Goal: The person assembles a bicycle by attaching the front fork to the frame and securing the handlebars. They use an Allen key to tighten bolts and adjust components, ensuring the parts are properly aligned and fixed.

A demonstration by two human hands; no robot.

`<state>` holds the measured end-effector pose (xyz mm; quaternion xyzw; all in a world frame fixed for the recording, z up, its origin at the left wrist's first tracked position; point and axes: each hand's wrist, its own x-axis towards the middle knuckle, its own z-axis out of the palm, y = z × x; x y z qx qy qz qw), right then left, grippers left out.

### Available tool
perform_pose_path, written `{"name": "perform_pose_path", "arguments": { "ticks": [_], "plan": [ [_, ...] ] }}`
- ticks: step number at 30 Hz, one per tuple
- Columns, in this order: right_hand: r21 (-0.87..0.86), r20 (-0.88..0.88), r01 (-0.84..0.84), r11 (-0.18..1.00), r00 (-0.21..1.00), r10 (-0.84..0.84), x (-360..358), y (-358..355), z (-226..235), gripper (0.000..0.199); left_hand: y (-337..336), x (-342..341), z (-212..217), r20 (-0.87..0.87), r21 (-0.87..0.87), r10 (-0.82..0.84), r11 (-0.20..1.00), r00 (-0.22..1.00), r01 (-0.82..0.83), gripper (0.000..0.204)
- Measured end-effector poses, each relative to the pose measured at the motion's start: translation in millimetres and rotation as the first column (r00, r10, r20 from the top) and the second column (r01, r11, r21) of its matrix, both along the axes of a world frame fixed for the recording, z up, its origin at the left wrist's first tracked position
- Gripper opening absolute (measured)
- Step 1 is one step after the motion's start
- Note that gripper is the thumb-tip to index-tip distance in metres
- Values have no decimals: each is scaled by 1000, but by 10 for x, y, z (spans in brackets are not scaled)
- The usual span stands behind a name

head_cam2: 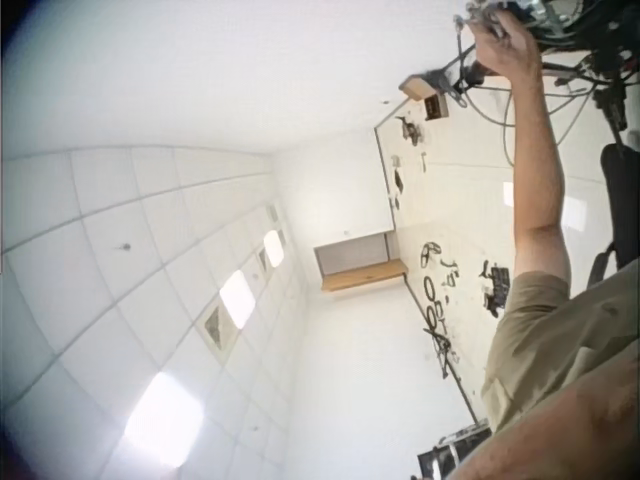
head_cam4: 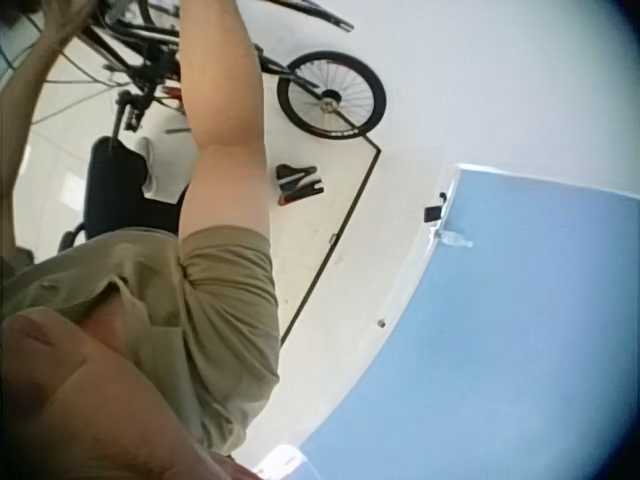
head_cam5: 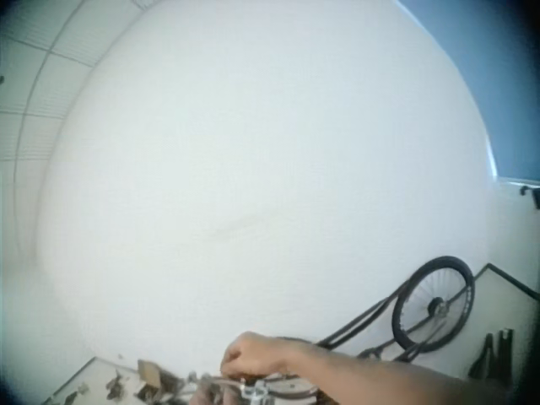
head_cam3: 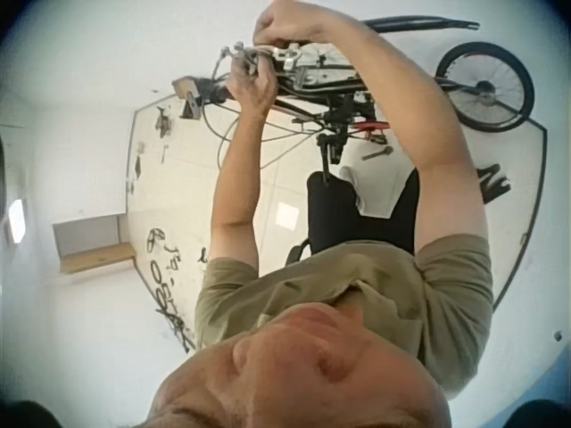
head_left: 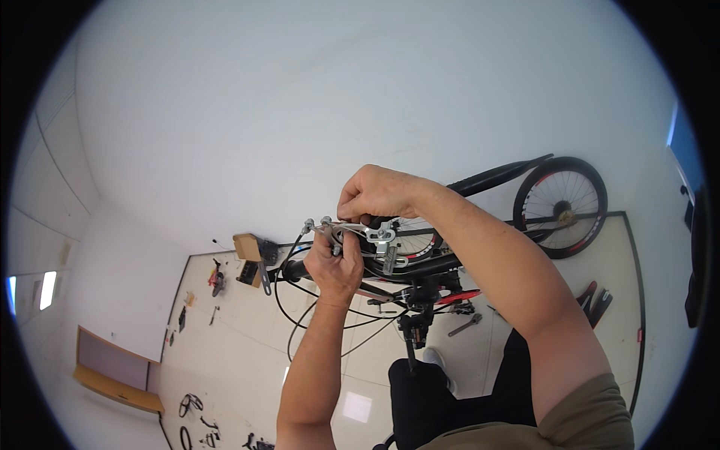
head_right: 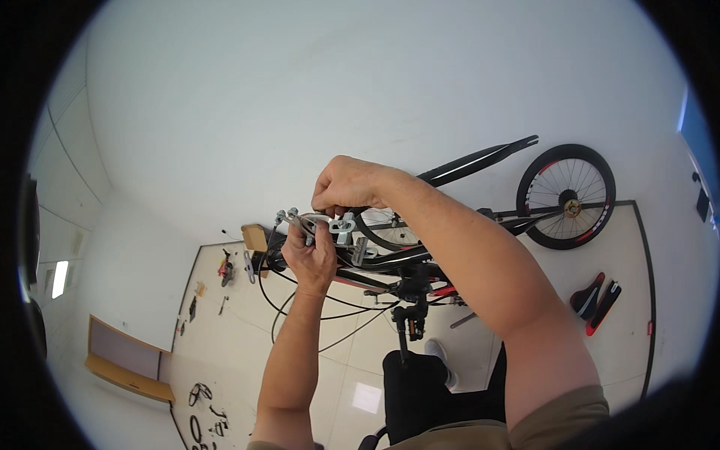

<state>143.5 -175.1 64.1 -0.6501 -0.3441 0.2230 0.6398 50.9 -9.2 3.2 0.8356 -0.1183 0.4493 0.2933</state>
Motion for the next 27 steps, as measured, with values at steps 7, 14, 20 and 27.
{"name": "perform_pose_path", "arguments": {
  "ticks": [7, 14, 20, 27],
  "plan": [
    [3, 34, 4, 1000, 999, -4, -47, -32, 5, 17, -30, -67, 54, 8, -4, -5, 1000, 1000, 5, 12],
    [18, 54, -21, 1000, 998, 20, -55, -69, -9, 15, -98, -53, 49, 10, -131, -43, 990, 999, 44, 17],
    [15, 58, 10, 1000, 998, -11, -78, -61, -4, 12, -118, -63, 65, 41, -89, -8, 996, 999, 12, 16],
    [0, 91, 47, 999, 995, -46, -60, -39, -2, 10, -143, -80, 110, -4, -80, 55, 995, 998, -55, 18]
  ]
}}
